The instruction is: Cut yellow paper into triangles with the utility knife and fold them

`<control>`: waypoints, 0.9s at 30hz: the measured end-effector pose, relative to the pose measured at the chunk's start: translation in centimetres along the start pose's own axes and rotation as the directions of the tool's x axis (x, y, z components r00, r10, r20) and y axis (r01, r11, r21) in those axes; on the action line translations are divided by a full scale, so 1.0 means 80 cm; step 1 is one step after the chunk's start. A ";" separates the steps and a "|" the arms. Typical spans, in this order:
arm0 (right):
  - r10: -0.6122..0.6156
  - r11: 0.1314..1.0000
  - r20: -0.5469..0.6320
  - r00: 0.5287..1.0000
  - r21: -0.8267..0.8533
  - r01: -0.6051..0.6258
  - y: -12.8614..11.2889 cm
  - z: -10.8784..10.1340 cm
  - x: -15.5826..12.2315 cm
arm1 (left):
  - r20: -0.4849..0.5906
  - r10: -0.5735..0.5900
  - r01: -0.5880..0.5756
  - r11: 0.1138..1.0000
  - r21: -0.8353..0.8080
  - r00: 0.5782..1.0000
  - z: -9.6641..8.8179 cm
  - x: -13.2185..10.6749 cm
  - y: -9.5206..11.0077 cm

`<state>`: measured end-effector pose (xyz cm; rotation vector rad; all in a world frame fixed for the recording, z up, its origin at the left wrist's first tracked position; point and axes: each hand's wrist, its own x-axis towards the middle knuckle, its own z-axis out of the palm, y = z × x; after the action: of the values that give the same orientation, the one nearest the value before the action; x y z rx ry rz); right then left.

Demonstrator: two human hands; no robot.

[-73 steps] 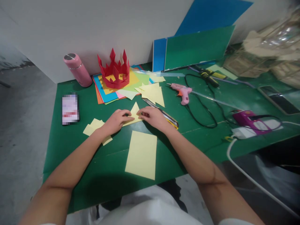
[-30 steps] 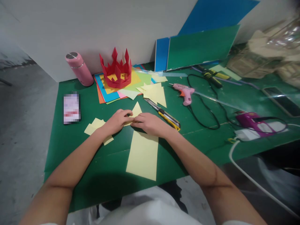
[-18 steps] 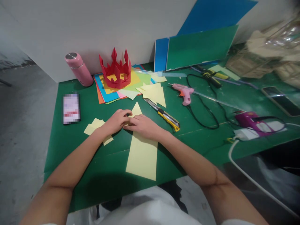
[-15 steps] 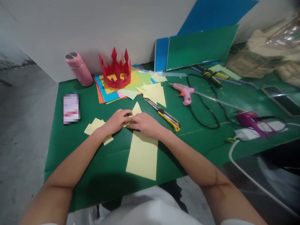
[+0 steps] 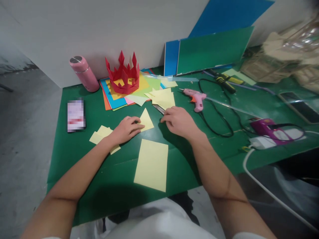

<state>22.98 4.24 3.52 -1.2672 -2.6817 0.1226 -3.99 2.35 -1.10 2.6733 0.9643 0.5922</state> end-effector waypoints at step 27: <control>0.006 0.977 0.010 1.000 0.211 -0.009 0.015 0.015 -0.002 | -0.104 0.041 -0.032 0.996 0.088 0.994 -0.004 0.001 0.016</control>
<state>23.75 4.83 2.18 -1.2137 -2.5892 0.4039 -3.37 1.51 -0.33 2.7648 0.9919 0.7229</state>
